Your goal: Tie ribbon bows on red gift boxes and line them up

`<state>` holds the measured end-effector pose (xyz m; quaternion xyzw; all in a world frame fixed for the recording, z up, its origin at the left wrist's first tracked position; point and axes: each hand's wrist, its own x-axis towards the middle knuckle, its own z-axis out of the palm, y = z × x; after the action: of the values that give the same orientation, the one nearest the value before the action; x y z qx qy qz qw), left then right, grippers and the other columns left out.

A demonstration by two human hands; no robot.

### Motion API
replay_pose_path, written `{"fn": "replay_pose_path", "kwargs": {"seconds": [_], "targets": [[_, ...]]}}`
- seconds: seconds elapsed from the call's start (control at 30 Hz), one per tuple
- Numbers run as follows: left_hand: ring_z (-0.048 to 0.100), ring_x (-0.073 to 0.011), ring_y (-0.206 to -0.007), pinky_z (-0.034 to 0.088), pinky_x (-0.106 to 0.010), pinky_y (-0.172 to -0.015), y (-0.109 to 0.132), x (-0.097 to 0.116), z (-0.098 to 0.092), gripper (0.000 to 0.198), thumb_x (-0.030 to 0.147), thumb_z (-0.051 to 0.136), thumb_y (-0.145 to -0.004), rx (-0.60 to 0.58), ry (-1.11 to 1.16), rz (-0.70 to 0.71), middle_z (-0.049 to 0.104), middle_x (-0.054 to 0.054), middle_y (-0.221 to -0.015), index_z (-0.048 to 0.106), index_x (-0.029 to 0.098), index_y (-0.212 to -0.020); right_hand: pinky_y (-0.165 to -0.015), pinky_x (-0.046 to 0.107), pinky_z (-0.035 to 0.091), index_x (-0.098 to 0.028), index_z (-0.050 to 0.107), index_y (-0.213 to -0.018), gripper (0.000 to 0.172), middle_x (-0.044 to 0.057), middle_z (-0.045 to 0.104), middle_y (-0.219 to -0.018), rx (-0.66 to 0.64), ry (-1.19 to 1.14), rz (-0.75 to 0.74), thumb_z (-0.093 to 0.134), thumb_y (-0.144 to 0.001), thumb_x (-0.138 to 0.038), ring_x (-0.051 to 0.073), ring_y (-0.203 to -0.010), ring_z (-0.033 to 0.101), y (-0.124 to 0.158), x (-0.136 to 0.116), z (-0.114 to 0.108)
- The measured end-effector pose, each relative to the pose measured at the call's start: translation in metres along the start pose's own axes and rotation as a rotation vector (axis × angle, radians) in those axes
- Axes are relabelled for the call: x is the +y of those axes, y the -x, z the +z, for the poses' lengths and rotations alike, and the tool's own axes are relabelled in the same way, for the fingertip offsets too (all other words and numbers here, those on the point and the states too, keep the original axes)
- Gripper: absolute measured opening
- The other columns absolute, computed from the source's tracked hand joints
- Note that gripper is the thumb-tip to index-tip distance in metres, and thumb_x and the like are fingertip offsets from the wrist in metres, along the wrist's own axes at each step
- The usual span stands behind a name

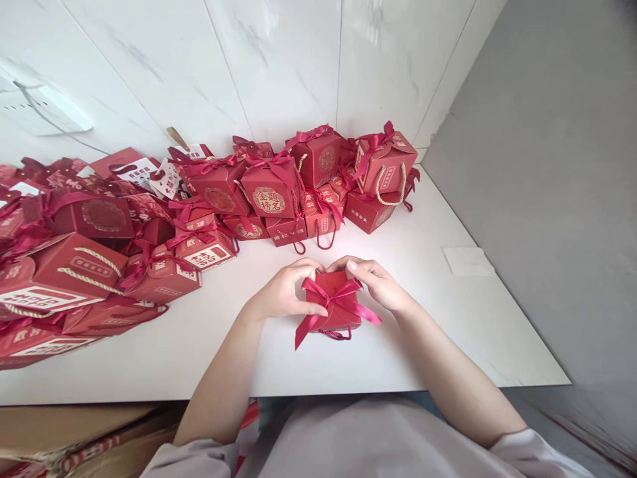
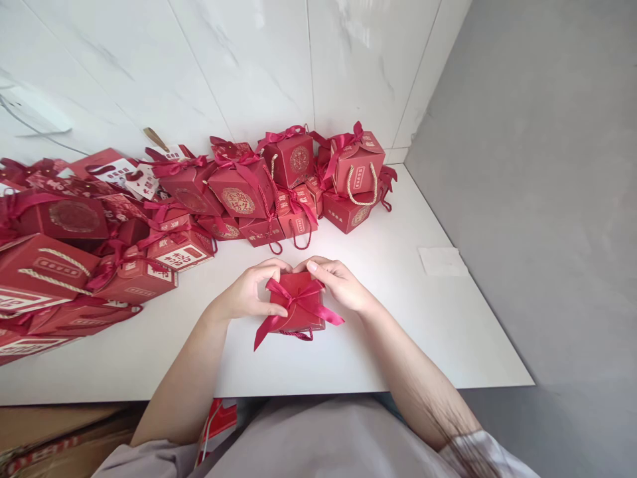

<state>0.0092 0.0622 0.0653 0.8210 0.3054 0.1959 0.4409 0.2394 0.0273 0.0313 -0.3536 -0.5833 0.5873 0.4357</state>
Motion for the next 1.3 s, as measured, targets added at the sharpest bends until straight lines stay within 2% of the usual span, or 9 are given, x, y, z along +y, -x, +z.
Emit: {"fn": "replay_pose_path", "kwargs": {"seconds": [0.17,0.3,0.47,0.67,0.83,0.9,1.1,1.3], "targets": [[0.059,-0.0237,-0.11,0.045,-0.035,-0.098,0.001,-0.001,-0.003,0.047,0.042,0.087,-0.063,-0.016,0.018,0.004,0.059,-0.008,-0.114,0.048,0.018,-0.07,-0.067,0.03,0.04,-0.02,0.073,-0.077,0.046,0.005,0.068,-0.106,-0.005,0.012,0.014,0.048,-0.099,-0.051,0.014,-0.069,0.049,0.0,-0.001,0.0],[0.059,-0.0237,-0.11,0.044,-0.036,-0.098,0.001,-0.001,-0.002,0.047,0.041,0.087,-0.064,-0.025,0.048,-0.001,0.059,-0.008,-0.115,0.046,0.018,-0.071,-0.068,0.03,0.04,-0.019,0.067,-0.07,0.047,0.005,0.068,-0.103,0.001,0.006,0.002,0.049,-0.099,-0.051,0.014,-0.07,0.05,0.0,-0.001,-0.002],[0.057,-0.0249,-0.113,0.042,-0.038,-0.101,0.001,0.0,-0.002,0.05,0.041,0.087,-0.063,-0.034,0.048,-0.022,0.059,-0.008,-0.118,0.044,0.02,-0.077,-0.082,0.032,0.044,-0.019,0.053,-0.054,0.054,0.005,0.069,-0.103,-0.003,-0.05,-0.005,0.05,-0.098,-0.05,0.019,-0.089,0.061,0.001,-0.002,-0.001],[0.055,-0.0261,-0.118,0.041,-0.039,-0.103,0.002,0.0,-0.004,0.051,0.039,0.088,-0.062,-0.094,0.087,-0.016,0.057,-0.009,-0.12,0.046,0.02,-0.084,-0.093,0.035,0.045,-0.019,0.05,-0.053,0.055,0.007,0.069,-0.107,-0.014,-0.089,-0.007,0.051,-0.098,-0.051,0.022,-0.099,0.064,0.001,-0.004,0.0],[0.054,-0.0251,-0.12,0.039,-0.039,-0.105,0.003,0.0,-0.007,0.028,0.038,0.068,-0.084,-0.123,0.123,-0.035,0.057,-0.01,-0.124,0.048,0.019,-0.083,-0.099,0.037,0.044,-0.019,0.053,-0.059,0.049,0.007,0.068,-0.109,-0.003,-0.088,-0.022,0.05,-0.099,-0.048,0.023,-0.105,0.064,0.001,-0.003,0.0],[0.055,-0.0246,-0.118,0.039,-0.039,-0.105,0.003,0.0,-0.006,0.026,0.038,0.063,-0.087,-0.109,0.119,-0.045,0.058,-0.009,-0.123,0.047,0.019,-0.082,-0.1,0.036,0.044,-0.019,0.055,-0.061,0.048,0.007,0.068,-0.109,0.001,-0.075,-0.025,0.05,-0.099,-0.047,0.023,-0.107,0.064,0.001,-0.004,0.0],[0.057,-0.0223,-0.103,0.045,-0.036,-0.092,0.0,0.003,0.004,0.039,0.037,0.074,-0.076,-0.001,0.008,-0.036,0.059,-0.006,-0.109,0.039,0.021,-0.08,-0.101,0.037,0.044,-0.02,0.057,-0.063,0.047,0.007,0.069,-0.109,-0.004,-0.057,-0.031,0.05,-0.099,-0.048,0.023,-0.108,0.063,0.001,-0.004,0.0],[0.056,-0.0241,-0.11,0.045,-0.038,-0.093,0.002,0.008,-0.001,0.037,0.034,0.073,-0.076,-0.101,0.066,-0.04,0.057,-0.006,-0.107,0.039,0.021,-0.083,-0.099,0.039,0.044,-0.019,0.053,-0.06,0.05,0.008,0.068,-0.113,-0.013,-0.053,0.005,0.049,-0.099,-0.05,0.025,-0.111,0.062,0.002,-0.003,-0.001]]}}
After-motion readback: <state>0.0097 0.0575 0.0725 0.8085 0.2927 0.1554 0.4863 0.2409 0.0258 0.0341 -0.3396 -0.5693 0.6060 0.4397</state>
